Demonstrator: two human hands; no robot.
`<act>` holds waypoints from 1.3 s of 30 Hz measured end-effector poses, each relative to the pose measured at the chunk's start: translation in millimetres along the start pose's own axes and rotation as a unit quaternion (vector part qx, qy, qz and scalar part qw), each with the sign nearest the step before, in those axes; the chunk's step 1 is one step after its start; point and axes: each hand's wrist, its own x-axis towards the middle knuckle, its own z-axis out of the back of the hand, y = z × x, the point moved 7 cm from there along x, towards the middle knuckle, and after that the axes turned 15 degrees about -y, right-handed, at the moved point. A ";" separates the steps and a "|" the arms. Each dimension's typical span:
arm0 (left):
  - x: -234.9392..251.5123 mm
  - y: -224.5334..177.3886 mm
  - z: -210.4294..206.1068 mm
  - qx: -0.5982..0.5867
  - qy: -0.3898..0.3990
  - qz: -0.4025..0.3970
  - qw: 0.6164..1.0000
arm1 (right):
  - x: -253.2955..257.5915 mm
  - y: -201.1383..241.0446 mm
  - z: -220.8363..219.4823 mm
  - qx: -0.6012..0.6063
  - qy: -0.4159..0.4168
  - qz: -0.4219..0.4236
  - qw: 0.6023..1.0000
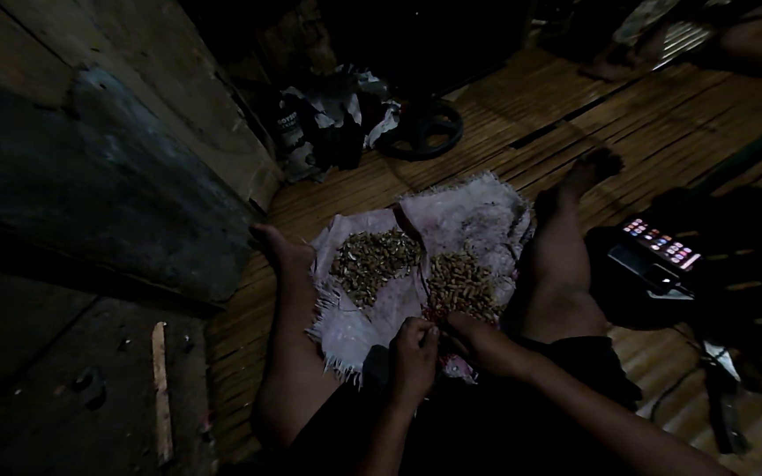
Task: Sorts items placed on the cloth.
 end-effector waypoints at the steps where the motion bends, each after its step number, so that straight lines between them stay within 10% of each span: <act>1: 0.3 0.4 -0.1 0.004 -0.003 -0.004 1.000 | 0.0 0.4 -0.4 0.002 0.002 -0.001 1.000; 17: 4.5 10.5 1.7 -0.038 -0.018 0.027 0.999 | -2.1 -19.0 -10.7 0.284 -0.006 -0.094 0.954; 39: 6.6 17.9 -7.7 -0.047 0.028 0.047 0.997 | 3.2 -32.3 -20.4 0.279 -0.037 -0.137 0.950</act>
